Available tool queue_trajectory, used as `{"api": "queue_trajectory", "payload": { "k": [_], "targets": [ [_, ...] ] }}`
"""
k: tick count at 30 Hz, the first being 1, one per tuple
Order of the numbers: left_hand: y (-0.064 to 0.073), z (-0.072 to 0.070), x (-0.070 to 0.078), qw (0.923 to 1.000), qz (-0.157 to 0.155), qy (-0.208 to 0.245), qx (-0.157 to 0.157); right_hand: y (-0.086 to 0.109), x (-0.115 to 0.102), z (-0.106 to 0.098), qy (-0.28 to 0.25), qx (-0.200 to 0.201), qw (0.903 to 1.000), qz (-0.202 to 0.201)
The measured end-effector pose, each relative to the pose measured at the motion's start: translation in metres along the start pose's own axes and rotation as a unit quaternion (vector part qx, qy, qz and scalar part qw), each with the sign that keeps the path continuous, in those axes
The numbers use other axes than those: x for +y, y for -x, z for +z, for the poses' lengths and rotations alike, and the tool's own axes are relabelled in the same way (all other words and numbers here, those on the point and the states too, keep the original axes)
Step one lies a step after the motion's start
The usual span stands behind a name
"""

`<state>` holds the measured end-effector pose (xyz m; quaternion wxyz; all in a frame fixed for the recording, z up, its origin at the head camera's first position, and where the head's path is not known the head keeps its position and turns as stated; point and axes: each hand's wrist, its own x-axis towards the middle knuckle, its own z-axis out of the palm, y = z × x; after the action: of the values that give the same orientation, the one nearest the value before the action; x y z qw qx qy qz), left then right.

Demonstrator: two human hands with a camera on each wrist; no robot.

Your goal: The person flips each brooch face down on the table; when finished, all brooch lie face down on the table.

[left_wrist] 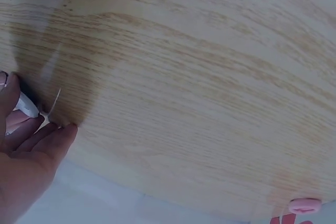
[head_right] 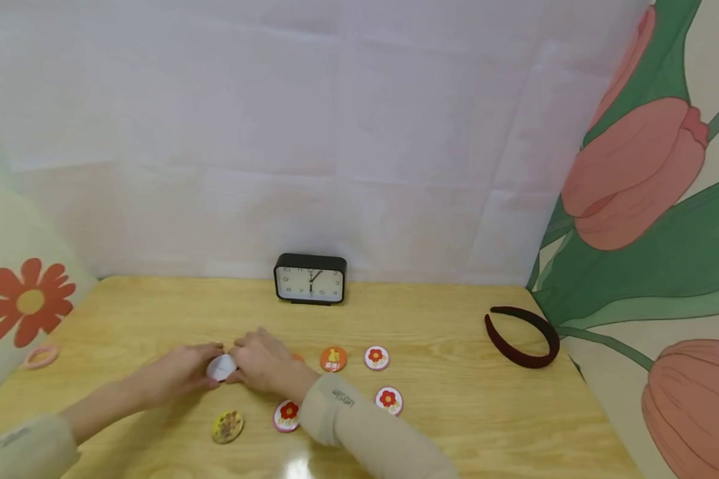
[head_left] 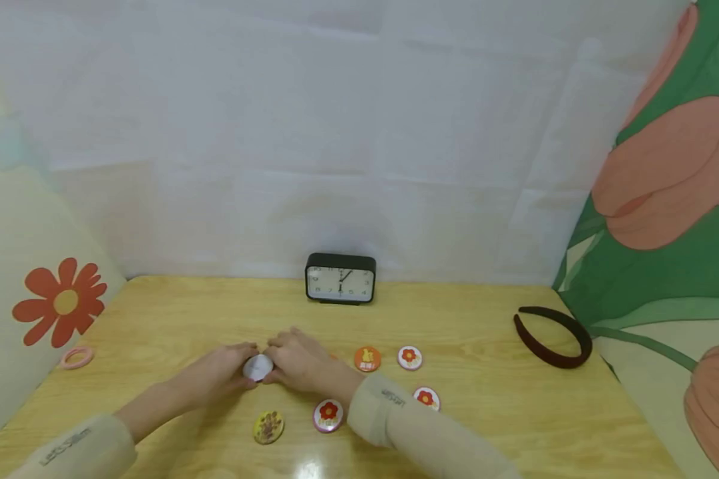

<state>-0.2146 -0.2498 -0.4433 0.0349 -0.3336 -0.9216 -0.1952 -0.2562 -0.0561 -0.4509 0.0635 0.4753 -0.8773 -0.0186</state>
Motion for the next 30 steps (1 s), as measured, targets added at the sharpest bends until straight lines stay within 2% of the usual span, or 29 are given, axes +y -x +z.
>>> {"api": "queue_trajectory", "payload": {
  "k": [3,7,13,15,19,21,27,30],
  "targets": [
    [0.002,0.0,0.001,1.0,-0.005,-0.003,-0.005,0.0,0.0,0.001,-0.002,0.023,0.9995,-0.024],
    [0.004,0.0,0.001,1.0,-0.003,-0.002,-0.006,-0.002,-0.001,0.001,-0.004,0.02,0.999,-0.039],
    [-0.003,-0.003,0.005,0.9992,-0.023,0.017,-0.029,0.001,0.011,-0.007,-0.031,-0.027,0.9991,0.007],
    [-0.006,-0.005,0.009,0.9981,-0.044,0.017,-0.039,0.003,0.017,-0.011,-0.032,-0.042,0.9984,0.02],
    [-0.017,-0.007,0.018,0.9956,-0.079,0.015,-0.047,0.01,0.035,-0.017,-0.035,-0.046,0.9981,0.021],
    [-0.024,-0.008,0.022,0.9954,-0.082,0.012,-0.047,0.014,0.044,-0.019,-0.04,-0.046,0.998,0.018],
    [-0.055,-0.002,0.033,0.9976,-0.042,-0.006,-0.055,0.033,0.068,-0.021,-0.069,-0.09,0.9927,0.04],
    [-0.064,0.001,0.037,0.9973,-0.036,-0.005,-0.065,0.038,0.072,-0.021,-0.082,-0.103,0.9905,0.04]
  ]
}}
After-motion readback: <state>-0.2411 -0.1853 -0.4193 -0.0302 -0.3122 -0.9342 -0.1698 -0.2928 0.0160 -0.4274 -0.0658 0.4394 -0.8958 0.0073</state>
